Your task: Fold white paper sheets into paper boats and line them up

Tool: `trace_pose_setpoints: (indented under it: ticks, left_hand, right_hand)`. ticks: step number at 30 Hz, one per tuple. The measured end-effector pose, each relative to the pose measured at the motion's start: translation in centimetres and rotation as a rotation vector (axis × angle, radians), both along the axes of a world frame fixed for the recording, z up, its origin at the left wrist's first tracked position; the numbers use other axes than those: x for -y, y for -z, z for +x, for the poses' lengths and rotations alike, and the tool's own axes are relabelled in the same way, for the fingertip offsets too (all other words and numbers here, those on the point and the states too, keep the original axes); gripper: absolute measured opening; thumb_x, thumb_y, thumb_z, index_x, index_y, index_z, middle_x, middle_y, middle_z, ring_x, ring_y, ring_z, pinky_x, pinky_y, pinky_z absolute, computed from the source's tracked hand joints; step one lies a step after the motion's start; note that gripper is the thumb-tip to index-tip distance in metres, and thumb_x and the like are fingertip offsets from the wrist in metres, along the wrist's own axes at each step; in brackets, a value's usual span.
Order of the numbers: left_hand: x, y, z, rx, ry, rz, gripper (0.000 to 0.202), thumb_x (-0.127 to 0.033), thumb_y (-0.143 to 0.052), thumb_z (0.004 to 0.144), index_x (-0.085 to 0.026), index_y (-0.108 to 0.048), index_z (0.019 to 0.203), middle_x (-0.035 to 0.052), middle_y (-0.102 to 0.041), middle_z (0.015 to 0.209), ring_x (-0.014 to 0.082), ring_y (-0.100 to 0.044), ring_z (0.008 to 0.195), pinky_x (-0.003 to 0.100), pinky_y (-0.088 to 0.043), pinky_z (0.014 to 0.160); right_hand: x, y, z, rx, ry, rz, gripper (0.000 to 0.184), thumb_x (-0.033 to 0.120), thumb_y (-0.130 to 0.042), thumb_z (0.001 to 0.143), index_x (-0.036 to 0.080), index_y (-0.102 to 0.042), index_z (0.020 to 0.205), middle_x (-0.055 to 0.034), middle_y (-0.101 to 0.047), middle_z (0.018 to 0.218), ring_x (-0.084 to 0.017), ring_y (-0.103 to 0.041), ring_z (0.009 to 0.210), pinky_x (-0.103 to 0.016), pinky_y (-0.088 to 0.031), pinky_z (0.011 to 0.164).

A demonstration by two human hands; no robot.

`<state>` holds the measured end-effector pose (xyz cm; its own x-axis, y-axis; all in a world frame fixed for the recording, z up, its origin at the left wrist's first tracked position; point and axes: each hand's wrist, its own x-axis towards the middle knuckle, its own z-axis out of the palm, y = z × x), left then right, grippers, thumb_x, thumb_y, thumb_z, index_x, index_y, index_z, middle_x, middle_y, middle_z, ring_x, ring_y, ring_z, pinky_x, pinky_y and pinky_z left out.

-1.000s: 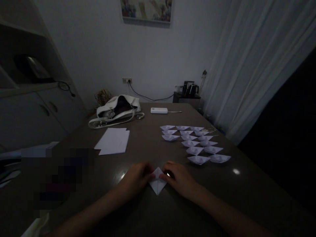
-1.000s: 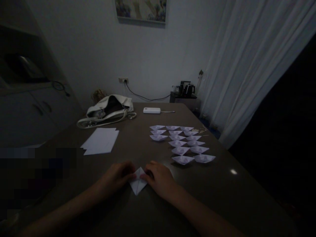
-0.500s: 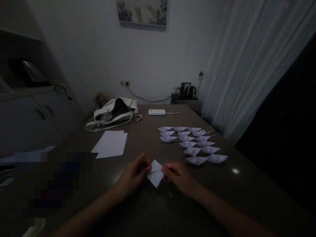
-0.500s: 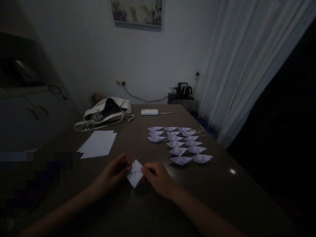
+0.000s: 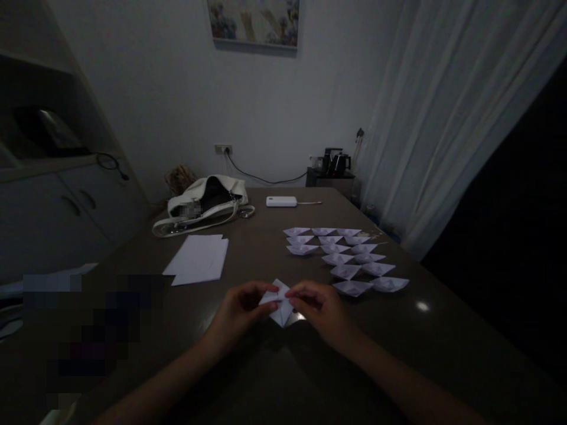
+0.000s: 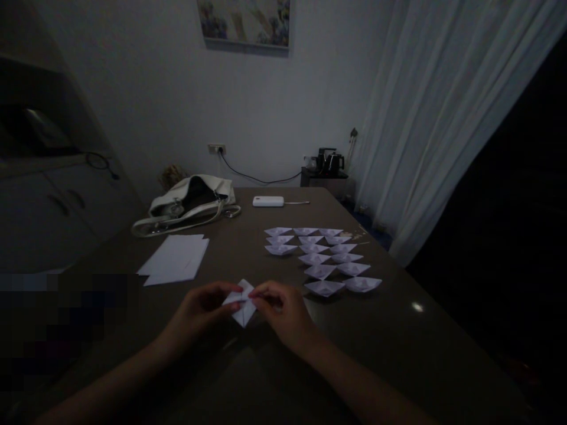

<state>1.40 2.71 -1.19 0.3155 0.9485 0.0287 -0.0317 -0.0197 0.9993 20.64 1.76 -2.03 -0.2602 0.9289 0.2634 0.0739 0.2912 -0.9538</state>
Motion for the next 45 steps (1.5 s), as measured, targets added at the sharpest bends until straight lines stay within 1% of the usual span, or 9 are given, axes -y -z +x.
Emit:
trace_pose_setpoints:
  ticks: [7, 19, 25, 30, 33, 36, 39, 41, 45]
  left_hand:
    - [0.5, -0.7, 0.0, -0.025, -0.037, 0.055, 0.038, -0.02, -0.081, 0.061, -0.014, -0.071, 0.097, 0.0067, -0.075, 0.088, 0.0216, -0.07, 0.078, 0.029, -0.056, 0.069]
    - [1.1, -1.5, -0.1, -0.04, -0.225, 0.134, 0.028, -0.02, -0.081, 0.062, -0.017, -0.075, 0.089, 0.0034, -0.076, 0.08, 0.0188, -0.07, 0.073, 0.026, -0.056, 0.07]
    - [0.8, -1.3, 0.0, 0.119, -0.177, -0.002, 0.015, -0.024, -0.081, 0.063, -0.016, -0.074, 0.074, 0.0037, -0.074, 0.08, 0.0182, -0.068, 0.079, 0.025, -0.053, 0.074]
    - [0.8, -0.8, 0.1, 0.216, -0.164, -0.084, 0.029, -0.022, -0.081, 0.063, -0.018, -0.074, 0.091, -0.0022, -0.064, 0.065, 0.012, -0.062, 0.064, 0.02, -0.049, 0.061]
    - [0.8, -1.0, -0.1, 0.149, -0.148, 0.008, 0.031, -0.024, -0.077, 0.069, -0.02, -0.071, 0.099, -0.0025, -0.062, 0.068, 0.0123, -0.06, 0.065, 0.021, -0.049, 0.063]
    - [0.8, -1.5, -0.5, -0.054, -0.06, 0.264, 0.022, -0.025, -0.069, 0.079, -0.02, -0.071, 0.1, 0.0034, -0.068, 0.085, 0.0178, -0.064, 0.081, 0.027, -0.051, 0.074]
    - [0.7, -1.9, -0.7, -0.197, 0.007, 0.46, 0.024, -0.022, -0.072, 0.076, -0.02, -0.072, 0.1, 0.0078, -0.068, 0.102, 0.0221, -0.063, 0.096, 0.032, -0.05, 0.084]
    - [0.8, -1.9, -0.7, -0.18, -0.002, 0.462, 0.028, -0.019, -0.076, 0.071, -0.02, -0.072, 0.099, 0.0075, -0.069, 0.1, 0.0219, -0.064, 0.094, 0.031, -0.052, 0.083]
    - [0.9, -1.4, -0.2, -0.076, -0.061, 0.272, 0.027, -0.018, -0.078, 0.068, -0.018, -0.073, 0.094, 0.0061, -0.072, 0.092, 0.0199, -0.067, 0.084, 0.027, -0.055, 0.073]
  right_hand:
    - [-0.3, 0.5, 0.0, -0.191, -0.073, -0.176, 0.028, 0.024, -0.076, 0.069, 0.02, -0.068, 0.096, -0.0028, -0.074, 0.087, -0.017, -0.069, 0.077, -0.027, -0.053, 0.069]
    - [-0.3, 0.3, 0.1, -0.218, 0.083, -0.119, 0.024, 0.022, -0.079, 0.064, 0.023, -0.074, 0.087, -0.0025, -0.076, 0.081, -0.017, -0.071, 0.071, -0.027, -0.056, 0.067]
    - [-0.1, -0.2, -0.1, -0.187, 0.118, -0.084, 0.023, 0.021, -0.078, 0.065, 0.022, -0.074, 0.088, -0.003, -0.076, 0.082, -0.017, -0.071, 0.071, -0.027, -0.056, 0.068]
    - [0.2, -0.3, -0.4, -0.164, 0.142, -0.041, 0.02, 0.022, -0.077, 0.066, 0.022, -0.074, 0.087, -0.0032, -0.075, 0.078, -0.017, -0.07, 0.068, -0.028, -0.057, 0.064]
    - [0.3, -0.2, -0.3, -0.165, 0.145, -0.028, 0.022, 0.024, -0.076, 0.068, 0.023, -0.074, 0.09, -0.0026, -0.075, 0.078, -0.017, -0.07, 0.067, -0.029, -0.057, 0.065]
    - [0.3, -0.1, -0.2, -0.144, 0.138, -0.031, 0.022, 0.025, -0.076, 0.069, 0.022, -0.073, 0.091, -0.0031, -0.074, 0.078, -0.018, -0.069, 0.068, -0.03, -0.057, 0.066]
    - [0.2, -0.1, 0.0, -0.133, 0.104, -0.047, 0.022, 0.025, -0.075, 0.07, 0.021, -0.072, 0.091, -0.0028, -0.074, 0.078, -0.017, -0.069, 0.069, -0.029, -0.056, 0.067]
    - [0.3, 0.0, 0.0, -0.146, 0.066, -0.056, 0.023, 0.024, -0.075, 0.071, 0.021, -0.071, 0.094, -0.002, -0.073, 0.079, -0.016, -0.068, 0.07, -0.028, -0.055, 0.068]
    - [0.4, 0.1, -0.3, -0.19, -0.012, -0.063, 0.032, 0.023, -0.075, 0.071, 0.023, -0.064, 0.102, -0.0024, -0.072, 0.093, -0.016, -0.068, 0.08, -0.028, -0.054, 0.073]
